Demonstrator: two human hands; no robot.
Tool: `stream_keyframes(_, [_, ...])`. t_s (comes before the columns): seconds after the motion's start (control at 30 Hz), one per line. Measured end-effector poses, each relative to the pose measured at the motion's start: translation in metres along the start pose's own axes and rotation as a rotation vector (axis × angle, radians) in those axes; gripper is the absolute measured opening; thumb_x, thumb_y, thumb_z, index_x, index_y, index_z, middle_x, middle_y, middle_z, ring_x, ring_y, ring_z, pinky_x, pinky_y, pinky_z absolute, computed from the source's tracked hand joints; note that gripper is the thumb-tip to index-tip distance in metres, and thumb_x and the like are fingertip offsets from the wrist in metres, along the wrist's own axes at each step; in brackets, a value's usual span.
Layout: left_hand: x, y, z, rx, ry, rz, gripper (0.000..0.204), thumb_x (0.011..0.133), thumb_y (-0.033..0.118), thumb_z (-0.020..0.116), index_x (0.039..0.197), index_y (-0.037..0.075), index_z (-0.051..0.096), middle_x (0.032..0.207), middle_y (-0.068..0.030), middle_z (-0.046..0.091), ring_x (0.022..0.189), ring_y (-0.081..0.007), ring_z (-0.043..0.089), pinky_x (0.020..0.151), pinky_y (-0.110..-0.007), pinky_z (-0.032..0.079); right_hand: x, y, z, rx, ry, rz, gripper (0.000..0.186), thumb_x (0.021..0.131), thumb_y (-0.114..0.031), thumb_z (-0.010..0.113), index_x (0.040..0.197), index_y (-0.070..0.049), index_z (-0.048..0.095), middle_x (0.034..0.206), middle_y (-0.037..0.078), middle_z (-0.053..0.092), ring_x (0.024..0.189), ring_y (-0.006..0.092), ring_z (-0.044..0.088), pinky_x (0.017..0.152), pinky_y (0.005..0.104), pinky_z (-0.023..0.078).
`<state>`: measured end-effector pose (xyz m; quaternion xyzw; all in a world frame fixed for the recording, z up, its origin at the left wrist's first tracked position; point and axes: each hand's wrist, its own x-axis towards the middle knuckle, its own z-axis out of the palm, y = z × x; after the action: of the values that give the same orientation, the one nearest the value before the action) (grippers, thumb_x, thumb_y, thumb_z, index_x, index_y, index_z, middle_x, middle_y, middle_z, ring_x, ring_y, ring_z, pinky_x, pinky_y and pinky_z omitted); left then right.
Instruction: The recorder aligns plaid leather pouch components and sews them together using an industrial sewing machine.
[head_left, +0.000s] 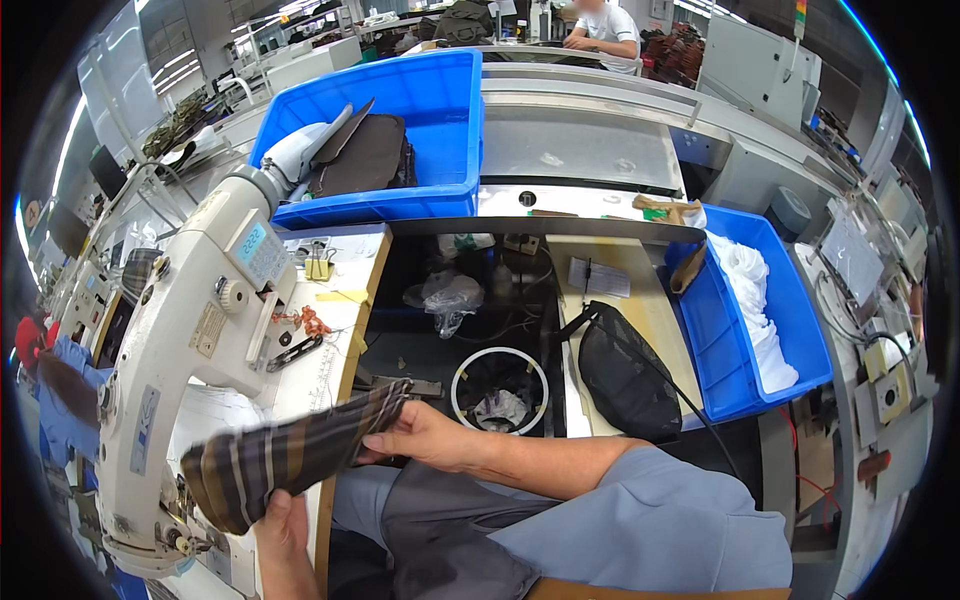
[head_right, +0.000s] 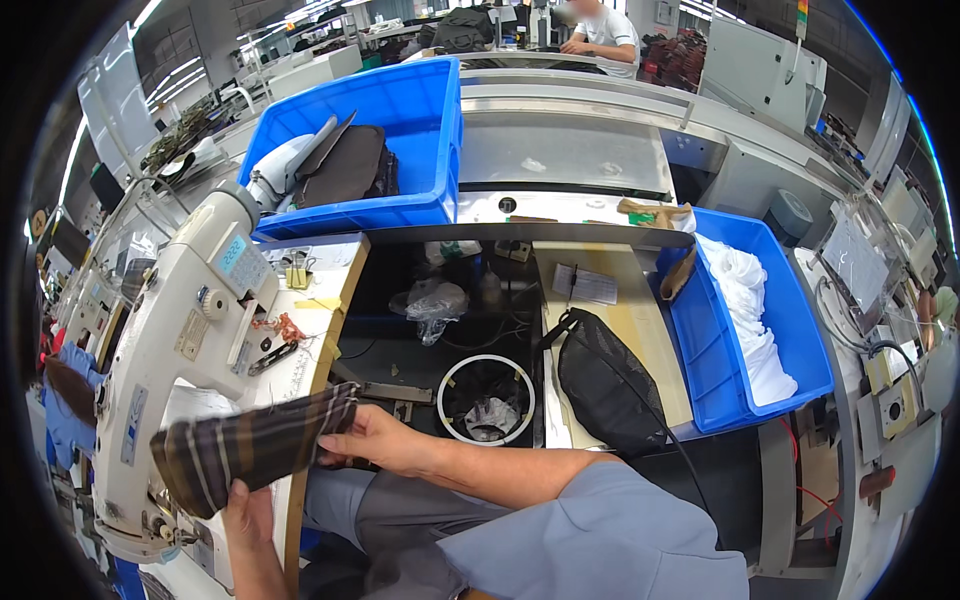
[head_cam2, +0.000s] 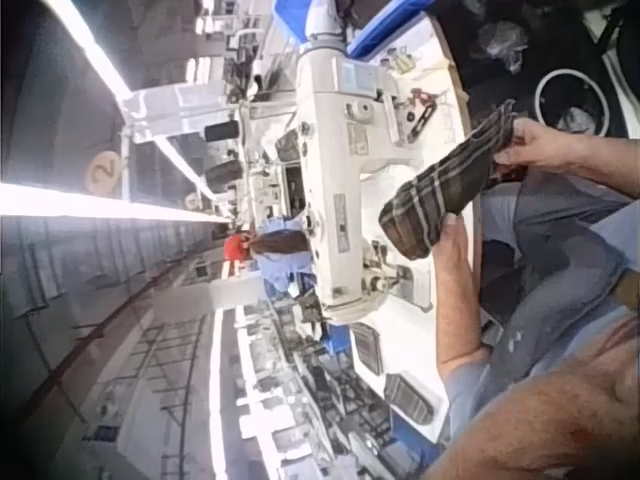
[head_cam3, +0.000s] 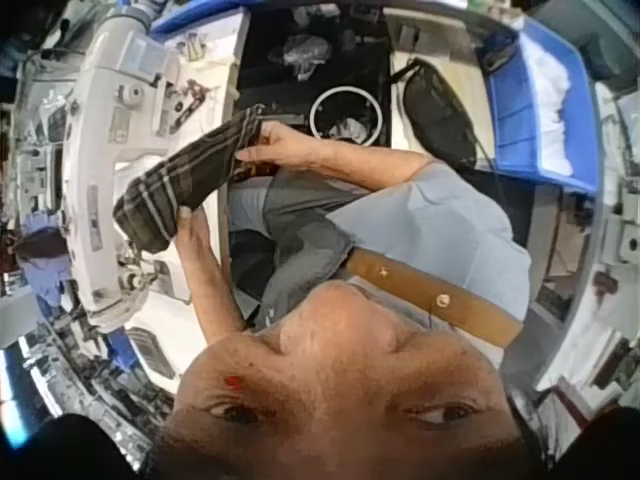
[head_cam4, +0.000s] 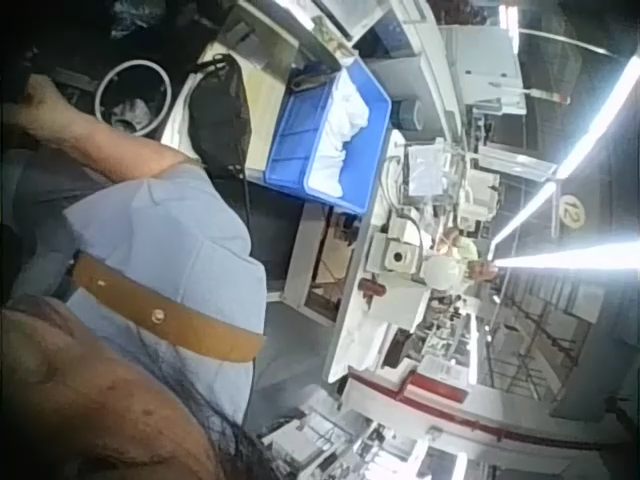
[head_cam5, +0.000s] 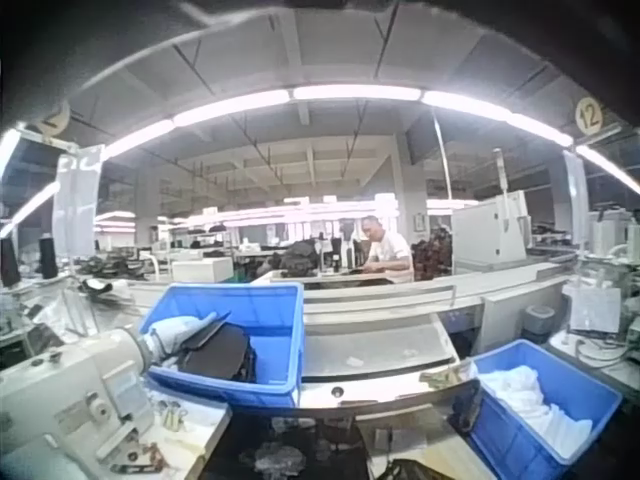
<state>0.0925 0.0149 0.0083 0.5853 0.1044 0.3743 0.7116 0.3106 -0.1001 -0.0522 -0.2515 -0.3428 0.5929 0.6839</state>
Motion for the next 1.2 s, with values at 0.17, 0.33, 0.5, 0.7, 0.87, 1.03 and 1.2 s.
stream_keyframes(0.17, [-0.046, 0.017, -0.087, 0.161, 0.302, 0.158, 0.059, 0.088, 0.009, 0.075, 0.141, 0.003, 0.049, 0.138, -0.0115, 0.058, 0.127, -0.0239, 0.055, 0.111, -0.041, 0.041, 0.047, -0.02, 0.031, -0.234, -0.113, -0.211, 0.033, 0.102, -0.012, 0.059, 0.131, 0.002, 0.055, 0.122, 0.003, 0.064, 0.11, 0.0081, 0.056, 0.097, 0.0267, 0.046])
stream_keyframes(0.33, [-0.071, 0.025, -0.103, 0.46, 0.555, 0.154, 0.045, 0.092, -0.002, 0.066, 0.135, -0.002, 0.052, 0.13, -0.0119, 0.063, 0.118, -0.0199, 0.059, 0.107, -0.033, 0.041, 0.103, 0.017, 0.04, -0.44, -0.21, -0.229, 0.028, 0.1, -0.012, 0.061, 0.123, 0.002, 0.056, 0.11, 0.004, 0.065, 0.098, 0.0088, 0.055, 0.089, 0.0278, 0.047])
stream_keyframes(0.5, [-0.07, 0.024, -0.082, 0.518, 0.564, 0.164, 0.055, 0.096, 0.001, 0.061, 0.145, -0.001, 0.038, 0.143, -0.0147, 0.051, 0.129, -0.0209, 0.049, 0.112, -0.033, 0.033, 0.114, 0.031, 0.05, -0.706, -0.102, -0.283, 0.055, 0.091, -0.012, 0.069, 0.136, -0.001, 0.039, 0.11, 0.018, 0.065, 0.102, 0.0247, 0.063, 0.092, 0.0364, 0.048])
stream_keyframes(0.7, [-0.067, 0.019, -0.074, 0.448, 0.75, 0.073, 0.063, 0.098, 0.007, 0.062, 0.151, 0.0, 0.029, 0.15, -0.0147, 0.042, 0.136, -0.0236, 0.041, 0.115, -0.035, 0.027, 0.118, 0.037, 0.056, -0.706, -0.06, -0.365, 0.066, 0.088, -0.013, 0.071, 0.14, -0.002, 0.031, 0.122, 0.022, 0.058, 0.113, 0.0289, 0.059, 0.099, 0.0367, 0.045])
stream_keyframes(0.87, [-0.068, 0.006, -0.074, 0.508, 0.637, 0.183, 0.063, 0.099, 0.009, 0.061, 0.151, 0.0, 0.028, 0.151, -0.0149, 0.04, 0.136, -0.0235, 0.04, 0.116, -0.036, 0.027, 0.11, 0.035, 0.064, -0.715, -0.104, -0.312, 0.063, 0.086, -0.016, 0.074, 0.133, -0.003, 0.034, 0.118, 0.019, 0.058, 0.111, 0.0272, 0.058, 0.099, 0.0366, 0.045])
stream_keyframes(1.03, [-0.067, 0.011, -0.072, 0.548, 0.752, 0.163, 0.061, 0.098, 0.006, 0.06, 0.15, 0.0, 0.028, 0.151, -0.0154, 0.04, 0.136, -0.024, 0.04, 0.117, -0.037, 0.026, 0.105, 0.032, 0.058, -0.764, -0.054, -0.275, 0.065, 0.086, -0.018, 0.076, 0.135, -0.003, 0.035, 0.12, 0.019, 0.057, 0.115, 0.0278, 0.057, 0.102, 0.0371, 0.043])
stream_keyframes(1.2, [-0.07, 0.011, -0.071, 0.527, 0.718, 0.199, 0.061, 0.096, 0.003, 0.061, 0.148, 0.001, 0.031, 0.148, -0.0149, 0.043, 0.135, -0.0255, 0.043, 0.117, -0.038, 0.026, 0.101, 0.035, 0.069, -0.731, -0.026, -0.291, 0.069, 0.086, -0.016, 0.074, 0.14, -0.001, 0.033, 0.13, 0.021, 0.052, 0.124, 0.0288, 0.052, 0.107, 0.037, 0.04])
